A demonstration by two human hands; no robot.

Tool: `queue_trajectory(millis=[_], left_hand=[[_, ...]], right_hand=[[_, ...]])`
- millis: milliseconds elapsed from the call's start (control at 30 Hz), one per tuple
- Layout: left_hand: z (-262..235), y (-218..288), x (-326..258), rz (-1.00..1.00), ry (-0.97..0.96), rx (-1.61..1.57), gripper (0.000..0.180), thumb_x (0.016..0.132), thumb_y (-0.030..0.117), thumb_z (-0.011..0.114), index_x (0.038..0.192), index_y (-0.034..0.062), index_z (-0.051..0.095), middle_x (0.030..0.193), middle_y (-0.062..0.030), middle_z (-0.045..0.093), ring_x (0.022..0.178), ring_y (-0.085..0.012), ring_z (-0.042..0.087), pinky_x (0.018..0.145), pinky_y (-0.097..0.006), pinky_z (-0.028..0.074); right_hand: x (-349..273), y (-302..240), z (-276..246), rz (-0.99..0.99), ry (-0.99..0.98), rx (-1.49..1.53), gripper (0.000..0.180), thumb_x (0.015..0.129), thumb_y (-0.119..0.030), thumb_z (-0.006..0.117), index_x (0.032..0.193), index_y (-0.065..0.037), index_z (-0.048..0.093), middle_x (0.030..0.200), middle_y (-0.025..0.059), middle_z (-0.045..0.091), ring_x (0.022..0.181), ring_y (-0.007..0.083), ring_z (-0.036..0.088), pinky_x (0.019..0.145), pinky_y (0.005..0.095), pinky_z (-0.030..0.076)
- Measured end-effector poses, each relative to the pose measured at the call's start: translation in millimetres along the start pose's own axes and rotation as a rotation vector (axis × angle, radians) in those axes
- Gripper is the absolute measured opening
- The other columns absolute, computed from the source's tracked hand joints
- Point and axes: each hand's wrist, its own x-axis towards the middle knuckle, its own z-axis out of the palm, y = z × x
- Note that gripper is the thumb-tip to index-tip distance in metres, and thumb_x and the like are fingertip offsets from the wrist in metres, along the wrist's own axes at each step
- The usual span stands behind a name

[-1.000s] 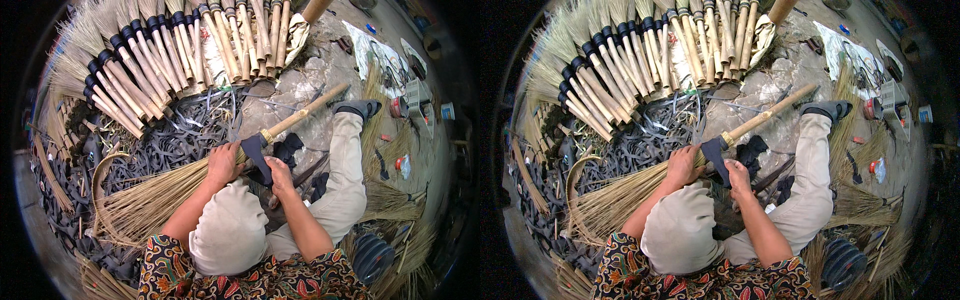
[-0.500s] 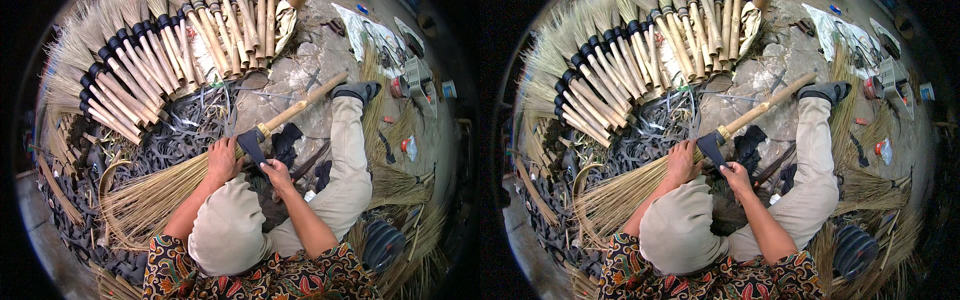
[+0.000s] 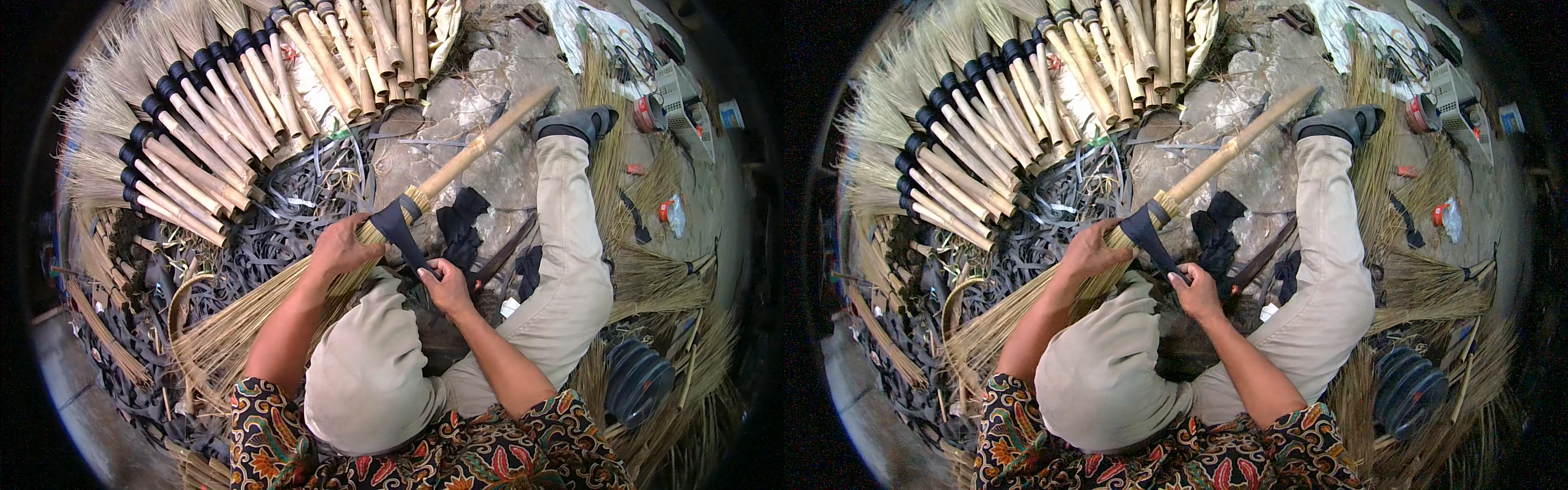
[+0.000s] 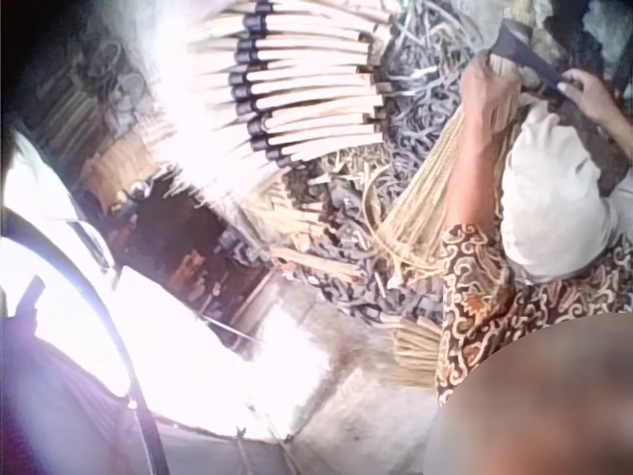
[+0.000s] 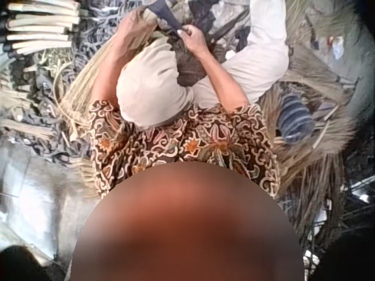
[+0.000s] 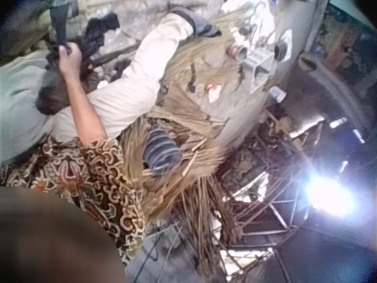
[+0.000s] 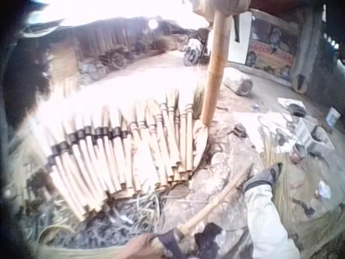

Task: The person sits on the floor and wraps a black strip around the neck of a broom to secure the bristles to the handle. They use a knife to trim the strip and then use scissors to cut additional pieces of the strip, continuing to wrap and secure the broom.

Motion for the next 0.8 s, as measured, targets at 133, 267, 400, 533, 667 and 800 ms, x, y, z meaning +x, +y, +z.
queue_trajectory(millis=[133,267,400,533,667,800], left_hand=[[-10.9,-3.2,6.7,-0.050,-0.225,-0.401,0.067,0.077,0.032,0.089,0.132,0.0003,0.068,0.114,-0.0123,0.075,0.104,-0.0202,0.067,0.097,-0.035,0.051],[-14.4,-8.2,5.1,-0.061,-0.356,-0.605,0.067,0.079,0.027,0.089,0.133,-0.0047,0.065,0.121,-0.0103,0.072,0.109,-0.0193,0.066,0.101,-0.034,0.048],[-12.9,-14.4,-0.8,-0.140,-0.477,-0.817,0.071,0.082,0.027,0.088,0.139,-0.0063,0.059,0.125,-0.0096,0.070,0.112,-0.0186,0.065,0.104,-0.034,0.048],[-13.1,-22.8,-1.6,-0.202,-0.607,-1.036,0.071,0.085,0.027,0.086,0.141,-0.0053,0.057,0.125,-0.0103,0.070,0.112,-0.0177,0.067,0.104,-0.033,0.051],[-13.9,-27.4,1.7,-0.229,-0.715,-1.131,0.064,0.088,0.026,0.081,0.139,-0.0049,0.058,0.124,-0.0117,0.071,0.108,-0.0188,0.070,0.100,-0.034,0.056],[-14.1,-24.3,3.4,-0.231,-0.765,-1.181,0.063,0.089,0.029,0.078,0.138,-0.0047,0.059,0.120,-0.0123,0.073,0.104,-0.0195,0.072,0.097,-0.035,0.058]], right_hand=[[-2.5,2.6,1.7,-0.044,-0.022,-0.028,0.021,0.096,-0.020,0.075,0.099,0.000,0.068,0.074,0.0007,0.060,0.068,0.0088,0.051,0.063,0.0301,0.043],[1.1,2.1,2.0,-0.009,-0.010,-0.167,0.021,0.097,-0.018,0.075,0.097,0.001,0.066,0.076,0.0009,0.060,0.071,0.0065,0.050,0.064,0.0287,0.044],[8.8,0.4,6.0,-0.245,0.048,-0.125,0.016,0.095,-0.011,0.072,0.102,0.002,0.066,0.084,0.0128,0.067,0.075,0.0224,0.063,0.071,0.0359,0.050],[19.8,-10.9,7.6,-0.326,0.039,-0.178,0.017,0.092,-0.004,0.067,0.108,0.001,0.067,0.097,0.0221,0.070,0.092,0.0407,0.069,0.082,0.0424,0.053],[36.1,-35.1,2.7,-0.436,0.047,-0.236,0.024,0.090,0.000,0.064,0.114,0.000,0.066,0.106,0.0231,0.070,0.104,0.0430,0.068,0.088,0.0447,0.053],[55.6,-47.5,-10.3,-0.521,-0.005,-0.295,0.028,0.087,-0.005,0.067,0.115,-0.003,0.066,0.110,0.0227,0.070,0.106,0.0441,0.067,0.090,0.0482,0.054]])
